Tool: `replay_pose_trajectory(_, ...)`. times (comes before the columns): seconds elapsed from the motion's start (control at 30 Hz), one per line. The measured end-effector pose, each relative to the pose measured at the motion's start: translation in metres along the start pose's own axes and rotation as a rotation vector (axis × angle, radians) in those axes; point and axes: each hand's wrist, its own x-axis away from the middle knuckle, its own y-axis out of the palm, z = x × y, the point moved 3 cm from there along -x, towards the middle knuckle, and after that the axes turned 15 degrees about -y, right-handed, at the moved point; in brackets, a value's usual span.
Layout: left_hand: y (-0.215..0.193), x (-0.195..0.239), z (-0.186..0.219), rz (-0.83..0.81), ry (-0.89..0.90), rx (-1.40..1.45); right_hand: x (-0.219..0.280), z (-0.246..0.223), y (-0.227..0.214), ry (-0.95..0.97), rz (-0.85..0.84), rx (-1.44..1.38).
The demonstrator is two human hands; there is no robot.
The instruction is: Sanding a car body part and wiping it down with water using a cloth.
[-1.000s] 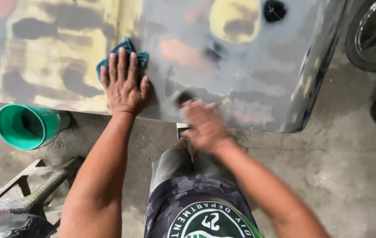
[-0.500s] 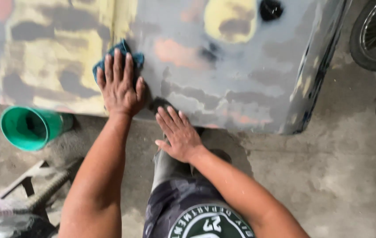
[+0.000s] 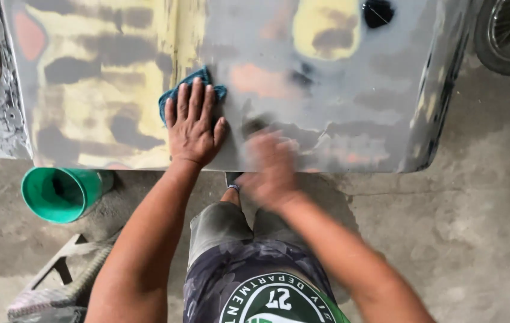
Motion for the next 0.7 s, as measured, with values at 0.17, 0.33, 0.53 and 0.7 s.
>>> replay_pose_trajectory(0.17,-0.012,-0.014,-0.01,-0.05,0.156,-0.019,0.01,-0.008,0.014,-0.077,-0.315,-0.126)
replay_pose_trajectory(0.33,-0.014,-0.018,-0.008,-0.039,0.175,-0.031,0.035,0.1,-0.032,0.33,-0.268,0.182)
replay_pose_trajectory(0.53,-0.011,-0.032,-0.012,-0.052,0.205,0.019,-0.029,0.017,0.001,0.367,-0.031,0.057)
replay_pose_trajectory(0.7,-0.015,-0.065,-0.019,0.0,0.158,-0.077,-0.014,0.013,0.011,-0.088,-0.402,-0.216)
